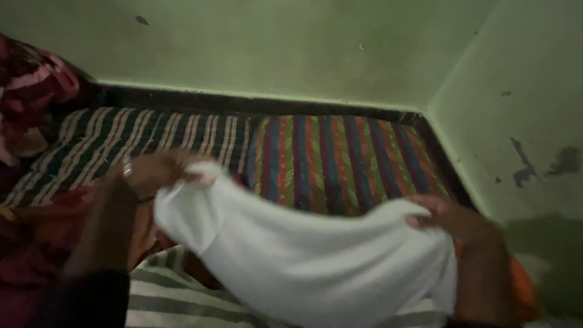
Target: The person folds a white shirt on a mattress by turning the sleeves and sides inward, then buttons and begins to fold a checkered shirt by hand.
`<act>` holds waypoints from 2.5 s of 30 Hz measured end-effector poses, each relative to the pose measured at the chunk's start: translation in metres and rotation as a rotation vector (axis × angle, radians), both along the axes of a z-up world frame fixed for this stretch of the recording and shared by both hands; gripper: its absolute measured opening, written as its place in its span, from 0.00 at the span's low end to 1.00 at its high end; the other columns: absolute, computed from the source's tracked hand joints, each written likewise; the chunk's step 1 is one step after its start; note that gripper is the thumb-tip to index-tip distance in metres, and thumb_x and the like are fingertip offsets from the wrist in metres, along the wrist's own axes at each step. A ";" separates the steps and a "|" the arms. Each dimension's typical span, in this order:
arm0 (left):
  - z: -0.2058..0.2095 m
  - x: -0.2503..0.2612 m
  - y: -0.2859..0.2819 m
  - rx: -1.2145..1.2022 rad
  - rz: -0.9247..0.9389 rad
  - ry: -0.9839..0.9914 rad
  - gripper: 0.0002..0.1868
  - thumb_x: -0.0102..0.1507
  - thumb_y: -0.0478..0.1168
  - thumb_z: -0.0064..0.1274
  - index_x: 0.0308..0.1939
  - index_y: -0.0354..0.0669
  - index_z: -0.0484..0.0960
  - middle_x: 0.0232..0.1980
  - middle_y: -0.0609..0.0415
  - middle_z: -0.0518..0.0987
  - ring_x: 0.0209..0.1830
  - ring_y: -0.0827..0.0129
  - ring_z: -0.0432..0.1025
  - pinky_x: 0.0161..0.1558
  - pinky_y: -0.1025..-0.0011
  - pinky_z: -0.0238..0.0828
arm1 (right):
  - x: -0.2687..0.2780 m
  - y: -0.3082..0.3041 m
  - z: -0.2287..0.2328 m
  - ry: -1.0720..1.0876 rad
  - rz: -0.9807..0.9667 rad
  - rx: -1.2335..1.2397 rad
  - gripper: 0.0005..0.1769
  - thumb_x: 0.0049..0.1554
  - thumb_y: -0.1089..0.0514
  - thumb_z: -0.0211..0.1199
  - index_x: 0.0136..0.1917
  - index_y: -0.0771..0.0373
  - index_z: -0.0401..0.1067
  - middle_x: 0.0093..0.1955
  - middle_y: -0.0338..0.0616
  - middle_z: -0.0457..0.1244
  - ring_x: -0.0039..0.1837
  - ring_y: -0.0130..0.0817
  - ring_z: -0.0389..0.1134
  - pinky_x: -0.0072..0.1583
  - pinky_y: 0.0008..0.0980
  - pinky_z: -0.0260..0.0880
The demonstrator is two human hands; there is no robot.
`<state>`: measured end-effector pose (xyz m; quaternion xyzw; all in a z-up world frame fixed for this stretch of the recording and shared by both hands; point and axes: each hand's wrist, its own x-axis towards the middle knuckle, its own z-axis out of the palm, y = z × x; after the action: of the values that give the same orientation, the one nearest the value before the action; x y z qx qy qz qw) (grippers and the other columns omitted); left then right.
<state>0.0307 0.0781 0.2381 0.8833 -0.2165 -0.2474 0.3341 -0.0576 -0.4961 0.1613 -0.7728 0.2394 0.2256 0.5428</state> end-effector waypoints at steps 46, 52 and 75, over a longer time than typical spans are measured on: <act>-0.428 -0.013 -0.081 -0.311 0.448 0.539 0.46 0.56 0.55 0.72 0.66 0.22 0.73 0.66 0.31 0.73 0.62 0.48 0.71 0.62 0.53 0.68 | -0.028 0.100 -0.287 -0.196 -0.090 0.096 0.33 0.52 0.52 0.71 0.68 0.64 0.70 0.56 0.50 0.71 0.50 0.36 0.70 0.48 0.37 0.71; -0.387 -0.035 -0.046 -0.048 0.162 0.335 0.39 0.55 0.49 0.71 0.67 0.41 0.72 0.61 0.49 0.79 0.61 0.59 0.73 0.59 0.64 0.70 | -0.024 0.070 -0.317 -0.170 0.161 -0.152 0.28 0.51 0.59 0.75 0.63 0.72 0.73 0.51 0.52 0.71 0.43 0.33 0.70 0.45 0.33 0.71; -0.435 -0.050 -0.027 0.405 0.220 0.133 0.31 0.51 0.51 0.66 0.56 0.44 0.83 0.56 0.45 0.85 0.57 0.56 0.80 0.57 0.63 0.77 | -0.055 0.069 -0.227 -0.195 0.211 -0.940 0.36 0.47 0.67 0.68 0.69 0.54 0.70 0.70 0.60 0.57 0.70 0.56 0.60 0.66 0.47 0.62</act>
<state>-0.0194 0.0508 -0.1974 0.9323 -0.0425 -0.3058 0.1887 -0.1127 -0.4267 -0.0652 -0.9716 0.1839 0.0733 0.1294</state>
